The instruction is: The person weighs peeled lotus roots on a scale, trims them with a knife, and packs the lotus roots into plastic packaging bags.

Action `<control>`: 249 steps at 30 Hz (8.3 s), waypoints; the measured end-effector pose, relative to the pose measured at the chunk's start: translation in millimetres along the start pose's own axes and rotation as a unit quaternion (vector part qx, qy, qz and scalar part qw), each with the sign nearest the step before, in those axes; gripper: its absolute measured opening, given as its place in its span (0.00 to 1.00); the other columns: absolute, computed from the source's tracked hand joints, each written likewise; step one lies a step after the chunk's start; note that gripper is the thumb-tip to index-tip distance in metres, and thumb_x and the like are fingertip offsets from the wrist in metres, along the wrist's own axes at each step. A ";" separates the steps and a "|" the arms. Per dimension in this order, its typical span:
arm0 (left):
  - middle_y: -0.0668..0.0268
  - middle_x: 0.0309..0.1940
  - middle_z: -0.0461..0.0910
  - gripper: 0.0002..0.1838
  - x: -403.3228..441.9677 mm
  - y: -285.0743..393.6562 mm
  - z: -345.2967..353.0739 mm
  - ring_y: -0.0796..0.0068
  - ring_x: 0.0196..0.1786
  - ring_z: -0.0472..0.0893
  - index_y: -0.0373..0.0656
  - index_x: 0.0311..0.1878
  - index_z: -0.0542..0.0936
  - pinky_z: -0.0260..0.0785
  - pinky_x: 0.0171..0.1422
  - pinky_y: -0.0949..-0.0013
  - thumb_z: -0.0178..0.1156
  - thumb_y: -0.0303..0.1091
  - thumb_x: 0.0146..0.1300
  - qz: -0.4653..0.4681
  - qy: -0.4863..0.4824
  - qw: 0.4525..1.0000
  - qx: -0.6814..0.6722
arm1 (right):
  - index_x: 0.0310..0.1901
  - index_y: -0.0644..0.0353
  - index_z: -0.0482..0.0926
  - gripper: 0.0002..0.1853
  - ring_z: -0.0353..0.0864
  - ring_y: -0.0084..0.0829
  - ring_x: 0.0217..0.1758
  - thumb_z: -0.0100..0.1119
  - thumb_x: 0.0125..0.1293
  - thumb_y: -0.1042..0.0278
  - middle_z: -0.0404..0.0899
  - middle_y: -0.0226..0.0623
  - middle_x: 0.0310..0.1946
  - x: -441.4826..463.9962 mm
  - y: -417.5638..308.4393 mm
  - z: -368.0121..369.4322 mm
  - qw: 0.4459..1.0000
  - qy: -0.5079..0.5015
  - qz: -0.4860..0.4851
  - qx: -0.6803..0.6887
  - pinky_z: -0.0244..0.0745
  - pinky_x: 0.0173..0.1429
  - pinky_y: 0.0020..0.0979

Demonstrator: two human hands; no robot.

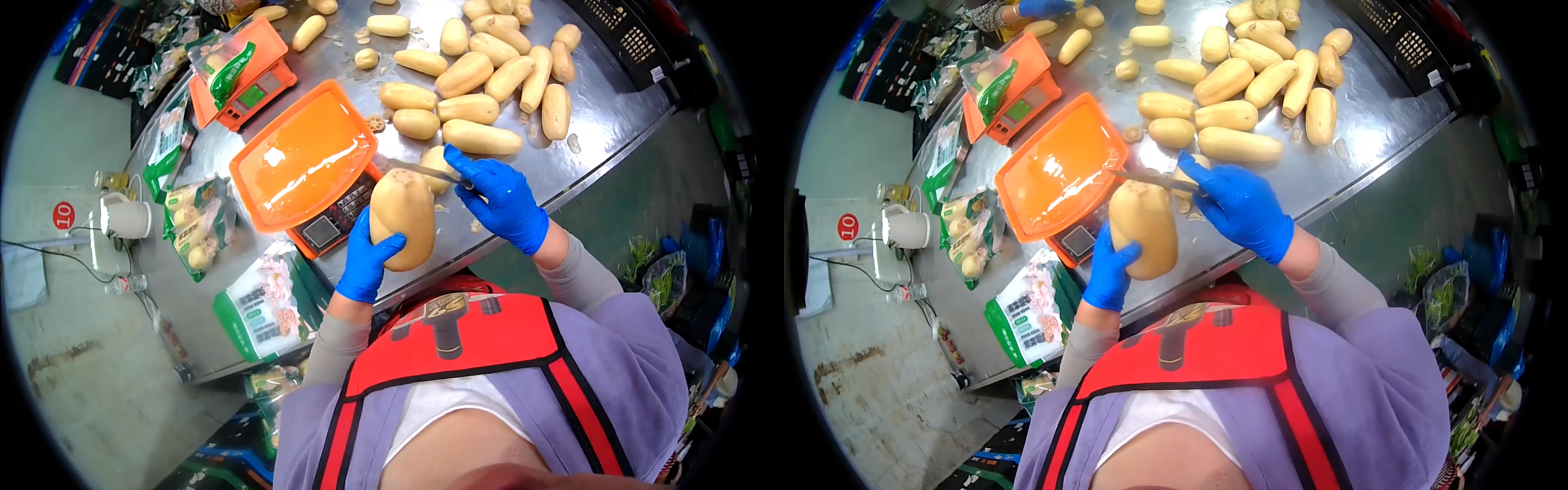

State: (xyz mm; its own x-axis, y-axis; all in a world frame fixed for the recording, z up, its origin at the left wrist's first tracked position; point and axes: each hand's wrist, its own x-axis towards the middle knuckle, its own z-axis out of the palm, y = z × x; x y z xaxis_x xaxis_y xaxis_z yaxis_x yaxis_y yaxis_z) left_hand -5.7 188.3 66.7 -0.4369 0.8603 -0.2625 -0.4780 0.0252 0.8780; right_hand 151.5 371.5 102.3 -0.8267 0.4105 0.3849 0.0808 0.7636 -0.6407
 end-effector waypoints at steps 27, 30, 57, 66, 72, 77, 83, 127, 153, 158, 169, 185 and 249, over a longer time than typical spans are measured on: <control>0.58 0.52 0.74 0.42 -2.0 6.3 17.8 0.68 0.54 0.74 0.34 0.60 0.68 0.67 0.59 0.65 0.75 0.36 0.40 0.049 0.046 0.982 0.179 | 0.54 0.56 0.72 0.23 0.74 0.39 0.26 0.58 0.54 0.70 0.72 0.37 0.24 -11.4 2.5 22.4 0.981 -0.004 -0.006 -0.193 0.69 0.28 0.38; 0.59 0.52 0.74 0.42 -5.9 9.3 20.9 0.69 0.54 0.74 0.34 0.59 0.69 0.67 0.59 0.65 0.76 0.35 0.39 0.063 0.025 0.980 0.188 | 0.55 0.56 0.71 0.23 0.75 0.39 0.27 0.58 0.54 0.71 0.72 0.38 0.24 -11.5 25.4 24.2 0.983 0.014 0.013 -0.184 0.70 0.29 0.39; 0.58 0.53 0.73 0.41 -17.8 23.7 17.4 0.67 0.55 0.74 0.35 0.61 0.66 0.67 0.60 0.64 0.73 0.35 0.42 0.073 0.055 0.984 0.156 | 0.34 0.57 0.73 0.04 0.77 0.47 0.30 0.53 0.56 0.71 0.76 0.45 0.27 -56.2 40.1 26.2 0.974 -0.058 0.167 -0.141 0.72 0.32 0.44; 0.56 0.57 0.72 0.31 9.0 20.6 2.7 0.62 0.57 0.75 0.36 0.64 0.63 0.68 0.61 0.61 0.59 0.39 0.60 -0.048 0.022 0.990 -0.132 | 0.49 0.57 0.72 0.18 0.78 0.46 0.38 0.58 0.55 0.65 0.77 0.44 0.36 -66.4 45.7 73.5 0.952 -0.222 0.169 -0.123 0.73 0.40 0.44; 0.57 0.59 0.70 0.25 25.8 11.0 3.3 0.65 0.59 0.73 0.40 0.66 0.61 0.66 0.64 0.62 0.39 0.46 0.73 -0.181 -0.014 0.942 -0.282 | 0.63 0.50 0.65 0.36 0.68 0.47 0.60 0.66 0.49 0.63 0.65 0.44 0.60 -13.6 8.1 20.7 0.990 -0.087 -0.059 -0.098 0.65 0.61 0.44; 0.56 0.60 0.68 0.28 26.0 0.2 5.5 0.63 0.61 0.71 0.39 0.66 0.60 0.65 0.64 0.63 0.32 0.50 0.74 -0.080 -0.123 0.983 0.114 | 0.64 0.40 0.65 0.40 0.65 0.51 0.64 0.70 0.45 0.63 0.62 0.45 0.64 20.4 -8.0 14.9 0.927 -0.193 -0.315 -0.061 0.63 0.63 0.50; 0.55 0.54 0.75 0.45 38.1 24.5 -10.5 0.63 0.51 0.77 0.40 0.65 0.64 0.70 0.54 0.65 0.31 0.72 0.62 -0.257 -0.205 0.933 -0.146 | 0.64 0.58 0.61 0.46 0.69 0.42 0.62 0.76 0.42 0.64 0.65 0.45 0.61 26.0 -1.9 -5.9 0.957 -0.013 -0.071 0.281 0.65 0.63 0.39; 0.56 0.68 0.59 0.41 29.0 6.6 33.3 0.57 0.69 0.60 0.41 0.68 0.60 0.50 0.72 0.54 0.38 0.66 0.64 -0.154 -0.111 0.821 -0.539 | 0.66 0.65 0.55 0.54 0.66 0.37 0.64 0.78 0.40 0.56 0.65 0.44 0.61 33.6 -68.6 14.1 0.899 0.139 -0.135 0.392 0.57 0.69 0.39; 0.61 0.57 0.72 0.25 -63.7 19.3 -66.0 0.68 0.56 0.74 0.43 0.62 0.68 0.67 0.55 0.71 0.45 0.49 0.70 0.058 0.269 0.939 -0.205 | 0.69 0.41 0.58 0.50 0.75 0.50 0.47 0.72 0.40 0.66 0.71 0.51 0.48 177.9 -47.0 135.7 0.968 -0.027 -0.245 0.044 0.72 0.52 0.41; 0.62 0.55 0.74 0.20 -127.5 -6.1 -114.8 0.72 0.49 0.76 0.41 0.59 0.71 0.67 0.47 0.76 0.49 0.39 0.67 0.121 0.402 0.896 -0.145 | 0.68 0.32 0.58 0.47 0.76 0.49 0.43 0.70 0.44 0.62 0.73 0.50 0.44 211.5 -32.1 191.2 0.937 -0.087 -0.293 -0.171 0.73 0.46 0.41; 0.52 0.65 0.61 0.33 -228.6 -2.0 -163.5 0.62 0.66 0.62 0.34 0.67 0.58 0.52 0.71 0.61 0.60 0.27 0.61 0.196 0.669 0.598 0.395 | 0.62 0.71 0.61 0.24 0.69 0.40 0.62 0.44 0.68 0.66 0.69 0.51 0.59 143.5 -53.7 -12.4 0.921 0.326 -0.202 0.075 0.62 0.65 0.37; 0.53 0.49 0.76 0.30 -156.4 -73.7 -151.9 0.52 0.52 0.72 0.38 0.50 0.76 0.64 0.59 0.57 0.72 0.42 0.44 0.037 0.478 0.640 0.601 | 0.58 0.69 0.69 0.19 0.68 0.36 0.64 0.46 0.65 0.81 0.67 0.45 0.62 83.7 -4.3 -23.9 0.951 0.241 -0.049 0.187 0.58 0.68 0.33; 0.55 0.44 0.79 0.16 -150.3 -55.4 -134.6 0.55 0.46 0.77 0.41 0.45 0.80 0.69 0.53 0.60 0.64 0.35 0.53 0.015 0.445 0.665 0.599 | 0.65 0.58 0.62 0.31 0.78 0.39 0.51 0.51 0.67 0.48 0.75 0.42 0.53 85.2 -93.2 170.4 0.517 -0.383 0.382 0.663 0.78 0.47 0.34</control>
State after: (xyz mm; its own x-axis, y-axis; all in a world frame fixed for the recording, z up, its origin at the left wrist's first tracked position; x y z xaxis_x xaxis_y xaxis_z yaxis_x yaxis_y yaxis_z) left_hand -16.1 -10.9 3.6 -0.9657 0.2403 0.0982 0.2587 0.8610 0.4378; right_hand -21.4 250.3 81.6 -0.8547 -0.3659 -0.3682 0.5136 -0.6986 -0.4981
